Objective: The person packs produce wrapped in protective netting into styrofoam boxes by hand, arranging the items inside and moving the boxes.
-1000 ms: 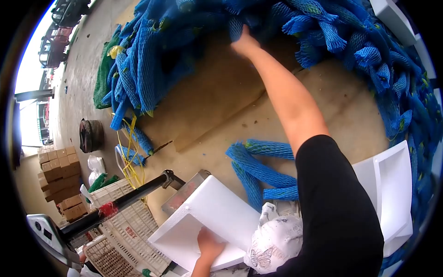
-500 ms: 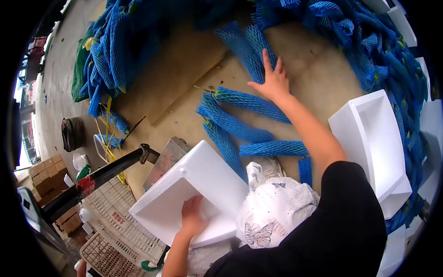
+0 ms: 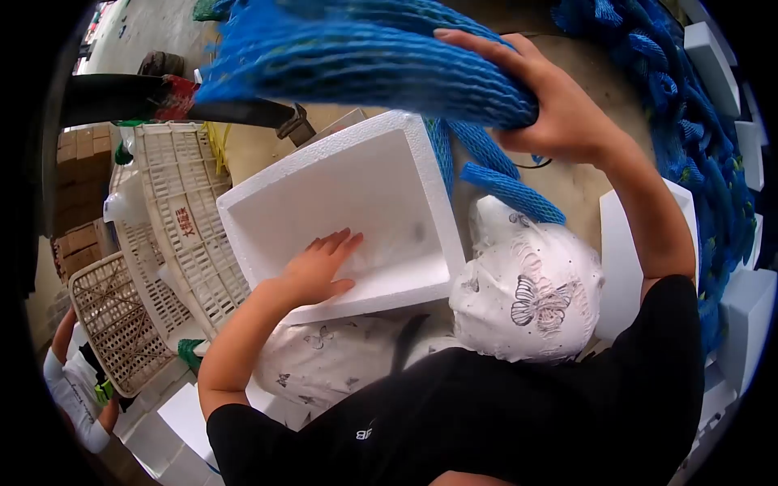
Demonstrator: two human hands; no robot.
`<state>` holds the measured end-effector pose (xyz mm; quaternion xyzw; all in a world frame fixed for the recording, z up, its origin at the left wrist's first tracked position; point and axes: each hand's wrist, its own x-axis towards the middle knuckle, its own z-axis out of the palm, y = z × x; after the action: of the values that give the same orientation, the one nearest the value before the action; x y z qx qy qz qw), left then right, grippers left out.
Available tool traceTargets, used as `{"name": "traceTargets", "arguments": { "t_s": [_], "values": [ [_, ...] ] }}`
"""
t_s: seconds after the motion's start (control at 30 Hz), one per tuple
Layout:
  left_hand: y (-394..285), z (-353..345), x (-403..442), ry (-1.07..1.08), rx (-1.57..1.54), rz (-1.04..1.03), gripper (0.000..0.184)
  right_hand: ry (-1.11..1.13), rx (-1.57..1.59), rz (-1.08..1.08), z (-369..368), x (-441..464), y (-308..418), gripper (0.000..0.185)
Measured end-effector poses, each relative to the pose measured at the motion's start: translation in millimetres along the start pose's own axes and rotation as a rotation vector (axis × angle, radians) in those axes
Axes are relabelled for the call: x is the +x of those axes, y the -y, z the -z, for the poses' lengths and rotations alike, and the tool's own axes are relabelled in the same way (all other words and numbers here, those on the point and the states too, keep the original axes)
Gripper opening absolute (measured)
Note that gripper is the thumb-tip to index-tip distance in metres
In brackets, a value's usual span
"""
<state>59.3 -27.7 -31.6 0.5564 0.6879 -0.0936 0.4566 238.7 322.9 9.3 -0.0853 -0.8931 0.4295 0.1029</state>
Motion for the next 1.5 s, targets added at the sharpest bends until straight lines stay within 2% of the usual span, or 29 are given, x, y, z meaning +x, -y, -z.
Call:
{"name": "traceTargets", "arguments": {
  "t_s": [0.07, 0.13, 0.2, 0.23, 0.27, 0.33, 0.37, 0.43, 0.47, 0.53, 0.57, 0.6, 0.63, 0.67, 0.73, 0.77, 0.83, 0.9, 1.0, 1.07, 1.1, 1.13, 1.17, 1.2, 1.27, 1.3, 1.37, 1.43, 1.5],
  "values": [
    [-15, 25, -32, -0.017, 0.064, -0.054, 0.043, 0.283, -0.294, 0.090, -20, 28, 79, 0.087],
    [-26, 38, -69, -0.209, -0.254, -0.168, 0.026, 0.393, -0.389, 0.220, -66, 43, 97, 0.090],
    [-26, 44, -89, -0.256, -0.450, -0.241, 0.018, 0.471, -0.328, 0.165, -106, 60, 93, 0.091],
    [-15, 32, -86, -0.630, -0.101, -0.271, 0.020, 0.464, -0.384, 0.164, -121, 66, 88, 0.091],
    [-8, 28, -87, -0.797, -0.021, -0.228, 0.022, 0.479, -0.377, 0.173, -130, 65, 86, 0.091],
    [-1, 28, -76, -1.079, -0.002, -0.100, 0.022, 0.263, -0.555, 0.377, -138, 53, 78, 0.081],
    [13, 16, -63, -1.070, -0.019, -0.098, 0.022, 0.270, -0.594, 0.440, -140, 49, 75, 0.078],
    [55, -14, -36, -0.641, 0.150, 0.154, 0.021, 0.315, -0.520, 0.429, -157, 44, 74, 0.075],
    [55, -4, -22, -0.099, 0.256, 0.278, 0.026, 0.341, -0.465, 0.417, -162, 47, 73, 0.072],
    [62, -16, -7, -0.334, 0.088, 0.214, 0.031, 0.451, -0.463, 0.415, -166, 48, 67, 0.072],
    [67, -15, -3, -0.327, 0.083, 0.203, 0.031, 0.570, -0.687, 0.326, -159, 50, 66, 0.071],
    [72, -14, 1, -0.365, -0.107, 0.160, 0.035, 0.697, -0.911, 0.245, -153, 53, 64, 0.070],
    [74, -16, -1, -0.403, -0.300, 0.128, 0.039, 0.680, -1.045, 0.317, -148, 56, 59, 0.068],
    [69, -17, -6, -0.403, -0.307, 0.136, 0.039, 0.786, -1.006, 0.249, -149, 67, 57, 0.068],
    [55, -13, -10, -0.414, -0.398, 0.028, 0.047, 0.781, -0.797, 0.234, -145, 81, 58, 0.069],
    [55, -18, -7, -0.350, -0.351, 0.084, 0.063, 0.782, -0.800, 0.233, -150, 84, 61, 0.069],
    [58, -28, -1, -0.397, -0.313, 0.109, 0.063, 0.596, -0.468, 0.191, -167, 82, 69, 0.071],
    [61, -31, 3, -0.457, -0.260, 0.134, 0.064, 0.567, -0.506, 0.226, -180, 77, 59, 0.068],
    [69, -30, 12, -0.713, -0.157, 0.316, 0.055, 0.490, -0.590, 0.291, -180, 80, 55, 0.063],
    [74, -44, 24, -0.641, -0.119, 0.404, 0.054, 0.750, -0.682, 0.319, -152, 76, 65, 0.048],
    [76, -54, 34, -0.593, 0.089, 0.459, 0.053, 0.929, -0.659, 0.224, -154, 69, 60, 0.035],
    [79, -61, 44, -0.545, 0.304, 0.504, 0.053, 0.985, -0.720, 0.229, -167, 56, 40, 0.025],
    [63, -28, 37, -0.314, 0.384, 0.547, 0.059, 0.883, -0.755, 0.330, -184, 41, 12, 0.022],
    [54, -7, 33, -0.321, 0.393, 0.535, 0.059, 0.785, -0.790, 0.425, -192, 30, -9, 0.019],
    [39, 11, 29, -0.621, 0.438, 0.185, 0.064, 0.853, -0.961, 0.541, -206, 42, 5, 0.019],
    [38, 10, 38, -0.669, 0.275, -0.030, 0.065, 0.930, -0.848, 0.476, -193, 53, 21, 0.019],
    [52, -13, 73, -0.618, 0.349, -0.230, 0.071, 0.343, -0.259, 0.504, -142, 63, 38, 0.016],
    [49, -8, 89, -0.560, 0.277, -0.245, 0.070, -0.240, -0.271, 0.441, -80, 61, 26, 0.023],
    [49, -8, 90, -0.609, 0.312, -0.240, 0.070, -0.531, -0.209, 0.097, -39, 27, -30, 0.024]
  ]
}}
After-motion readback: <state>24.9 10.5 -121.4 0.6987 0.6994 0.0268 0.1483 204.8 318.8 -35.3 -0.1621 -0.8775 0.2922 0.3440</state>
